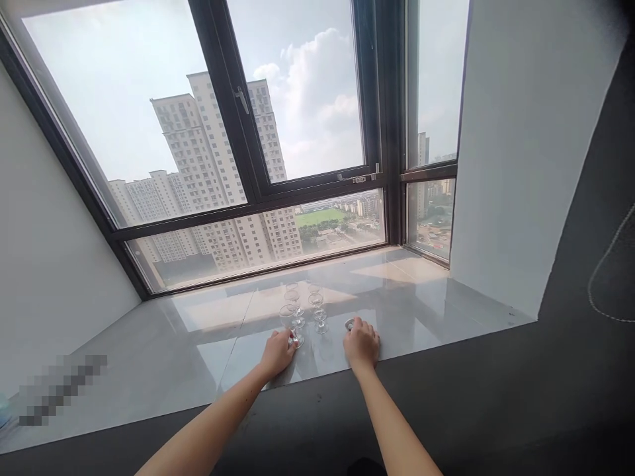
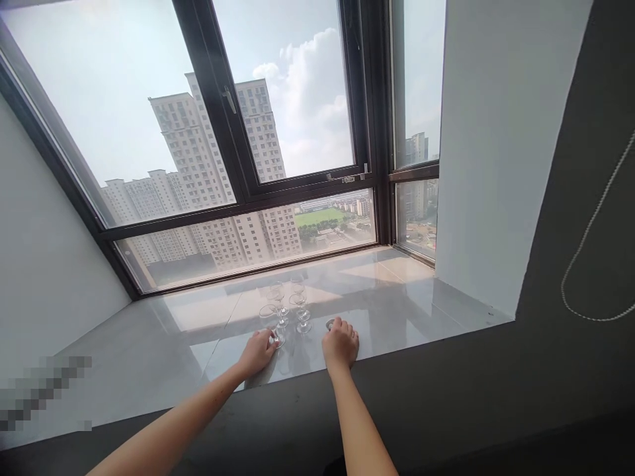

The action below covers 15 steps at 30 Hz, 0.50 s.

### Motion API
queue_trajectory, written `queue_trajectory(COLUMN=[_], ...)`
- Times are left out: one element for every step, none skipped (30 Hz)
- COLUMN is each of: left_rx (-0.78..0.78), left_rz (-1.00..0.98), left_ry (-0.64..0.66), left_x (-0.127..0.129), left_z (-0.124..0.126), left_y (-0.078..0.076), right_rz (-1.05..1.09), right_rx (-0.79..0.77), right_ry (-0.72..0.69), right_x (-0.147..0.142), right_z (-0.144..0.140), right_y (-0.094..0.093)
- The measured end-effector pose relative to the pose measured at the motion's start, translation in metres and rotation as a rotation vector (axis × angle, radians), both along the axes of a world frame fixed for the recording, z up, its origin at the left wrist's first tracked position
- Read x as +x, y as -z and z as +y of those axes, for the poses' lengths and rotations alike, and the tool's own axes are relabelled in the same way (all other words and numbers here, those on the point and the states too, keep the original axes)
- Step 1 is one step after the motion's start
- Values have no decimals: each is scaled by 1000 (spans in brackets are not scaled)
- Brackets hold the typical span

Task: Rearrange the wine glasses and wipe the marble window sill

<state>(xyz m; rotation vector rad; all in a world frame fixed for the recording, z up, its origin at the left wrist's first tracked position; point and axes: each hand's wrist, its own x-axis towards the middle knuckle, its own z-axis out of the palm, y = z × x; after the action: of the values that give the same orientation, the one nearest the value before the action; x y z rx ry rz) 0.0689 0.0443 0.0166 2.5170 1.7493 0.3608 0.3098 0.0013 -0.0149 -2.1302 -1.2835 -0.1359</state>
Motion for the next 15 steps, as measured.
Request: queue_trajectory(left_rx=[-5,-7,-5,4,21,44,70,93,107,111,107,98,89,79,68], left_rz=[15,32,52,73,93,110,121,126,126,121,115,111,109,109,112], left_ry=[8,15,20,22,18,8,-5,-18,-30,-36,-33,-21,-4,17,40], left_x=[0,0,1,2,3,5,7,8,10,11,12,12,12,12,12], left_z=[0,1,2,4,6,9,12,15,18,21,24,26,29,30,31], left_y=[-1,-1,-2,-1,0,2,4,6,9,11,14,16,17,19,19], right_rz=[1,2,2,1,0,0,0,-1,-2,-4,-5,-6,-8,-8,-10], right_rx=[1,2,3,6,8,9,10,11,13,14,16,18,19,21,24], right_ry=[4,7,11,15,17,20,24,28,30,31,32,35,36,38,38], right_x=[0,0,0,0,-1,-1,-1,-1,-1,-1,-1,-1,0,0,0], right_z=[0,0,0,0,0,0,0,1,1,1,2,2,2,2,2], right_y=[0,0,-1,-1,-1,-1,-1,-1,0,0,0,1,1,2,3])
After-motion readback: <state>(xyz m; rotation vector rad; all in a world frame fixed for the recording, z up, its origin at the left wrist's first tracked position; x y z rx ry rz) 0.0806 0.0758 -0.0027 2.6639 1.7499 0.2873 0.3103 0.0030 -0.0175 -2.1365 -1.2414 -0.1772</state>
